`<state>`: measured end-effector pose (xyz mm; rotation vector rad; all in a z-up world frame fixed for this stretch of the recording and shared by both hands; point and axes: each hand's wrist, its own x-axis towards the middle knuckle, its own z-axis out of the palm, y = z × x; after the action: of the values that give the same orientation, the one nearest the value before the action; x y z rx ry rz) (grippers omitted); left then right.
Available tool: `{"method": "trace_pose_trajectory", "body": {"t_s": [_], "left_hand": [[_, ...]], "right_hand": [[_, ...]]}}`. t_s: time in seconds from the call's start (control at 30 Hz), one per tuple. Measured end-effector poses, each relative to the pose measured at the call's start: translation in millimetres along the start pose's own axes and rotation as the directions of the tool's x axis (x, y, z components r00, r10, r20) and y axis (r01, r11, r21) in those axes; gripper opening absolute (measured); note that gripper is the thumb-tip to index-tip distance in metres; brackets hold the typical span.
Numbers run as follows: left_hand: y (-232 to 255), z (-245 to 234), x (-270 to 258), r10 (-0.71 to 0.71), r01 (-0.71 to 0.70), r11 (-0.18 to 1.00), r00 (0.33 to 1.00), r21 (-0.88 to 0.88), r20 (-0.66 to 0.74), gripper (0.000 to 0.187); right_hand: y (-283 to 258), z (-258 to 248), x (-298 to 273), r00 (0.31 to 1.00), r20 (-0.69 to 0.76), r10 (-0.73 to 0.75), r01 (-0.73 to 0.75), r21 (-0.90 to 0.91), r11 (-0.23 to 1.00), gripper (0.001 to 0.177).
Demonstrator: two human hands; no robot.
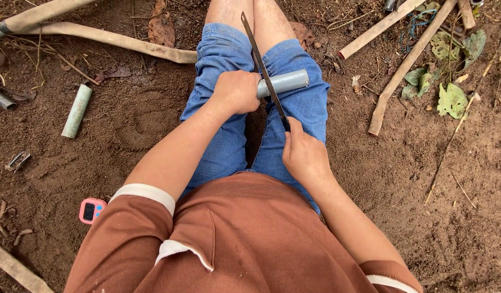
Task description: A person sitting on the ground is sawing a PVC pipe using a hacksaw blade.
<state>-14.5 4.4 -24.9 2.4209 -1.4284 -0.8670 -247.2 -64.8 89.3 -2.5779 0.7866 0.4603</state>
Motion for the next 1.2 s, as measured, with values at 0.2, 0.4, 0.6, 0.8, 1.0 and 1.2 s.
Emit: {"method": "trace_pose_trajectory", "body": {"t_s": [0.2,0.4,0.6,0.8,1.0,1.2], "left_hand": [[0,-4,3,-0.024,0.024,1.0,1.0,-0.004,0.0,0.04],[5,-5,-2,-0.039,0.039,0.999,0.999,-0.032,-0.009,0.037],[6,-14,-2,-0.04,0.043,0.997,0.998,-0.061,0.045,0.038],[6,-13,-1,-0.039,0.04,0.999,0.999,-0.019,0.034,0.038],[1,-5,1,-0.018,0.021,0.998,0.999,-0.064,0.043,0.04],[1,-7,10,-0.01,0.012,0.999,0.999,-0.03,0.047,0.041]], "right_hand": [[11,29,35,0.991,0.13,0.027,-0.003,-0.178,0.984,0.026],[-8,31,61,0.997,0.074,-0.004,0.01,-0.07,0.998,0.023],[6,25,0,0.983,0.177,0.054,-0.05,-0.028,0.998,0.024],[5,37,68,0.994,0.111,0.017,-0.015,-0.02,1.0,0.019],[-6,20,50,0.992,0.124,-0.008,0.004,0.033,0.999,0.021],[11,35,24,0.99,0.128,0.065,-0.071,0.047,0.996,0.024]]}}
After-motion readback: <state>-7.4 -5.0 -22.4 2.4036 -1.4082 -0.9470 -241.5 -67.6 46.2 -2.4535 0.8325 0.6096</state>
